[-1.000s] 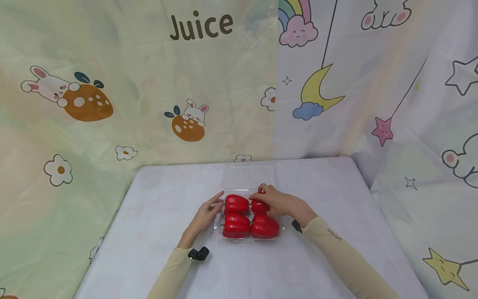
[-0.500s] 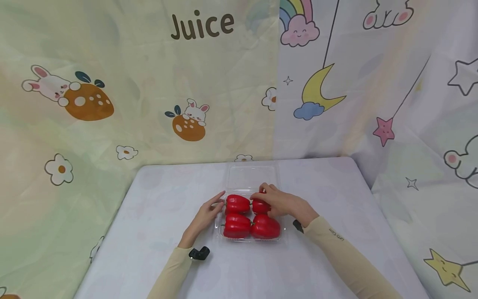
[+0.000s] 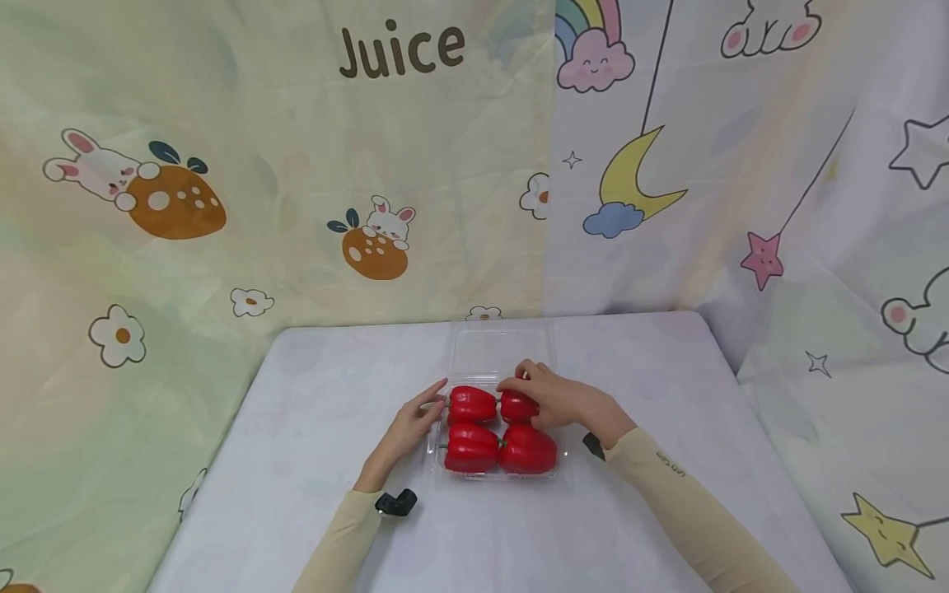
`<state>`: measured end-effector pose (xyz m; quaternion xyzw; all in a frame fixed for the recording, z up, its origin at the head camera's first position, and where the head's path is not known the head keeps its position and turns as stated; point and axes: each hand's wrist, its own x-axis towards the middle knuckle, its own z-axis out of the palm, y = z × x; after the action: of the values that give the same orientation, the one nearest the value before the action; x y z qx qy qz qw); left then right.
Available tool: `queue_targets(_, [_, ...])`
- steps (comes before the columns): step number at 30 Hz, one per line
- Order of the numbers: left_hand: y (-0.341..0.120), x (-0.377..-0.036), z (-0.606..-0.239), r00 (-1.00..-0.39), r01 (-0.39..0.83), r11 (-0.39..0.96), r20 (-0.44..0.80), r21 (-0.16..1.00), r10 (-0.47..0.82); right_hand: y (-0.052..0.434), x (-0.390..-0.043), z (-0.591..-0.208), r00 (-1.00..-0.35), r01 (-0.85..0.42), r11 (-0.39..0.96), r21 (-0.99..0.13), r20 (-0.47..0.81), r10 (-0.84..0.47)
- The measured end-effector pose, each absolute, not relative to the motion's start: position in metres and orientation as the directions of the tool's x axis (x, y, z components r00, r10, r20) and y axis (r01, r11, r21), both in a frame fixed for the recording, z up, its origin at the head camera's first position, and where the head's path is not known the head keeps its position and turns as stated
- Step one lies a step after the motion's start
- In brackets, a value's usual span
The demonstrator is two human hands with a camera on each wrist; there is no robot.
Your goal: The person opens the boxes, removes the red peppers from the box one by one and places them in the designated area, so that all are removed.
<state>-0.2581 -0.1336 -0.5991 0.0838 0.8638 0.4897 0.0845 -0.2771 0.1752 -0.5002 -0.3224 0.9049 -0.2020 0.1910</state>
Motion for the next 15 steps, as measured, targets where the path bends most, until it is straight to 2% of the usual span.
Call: queue_targets(15, [-0.1330,-0.2572,-0.6003,-0.973,0.059,0.498,-0.062,0.865,0.224,0.1774,-0.2789,-0.5017,-0.736,-0.485,0.713,-0.506,-0.205,-0.646])
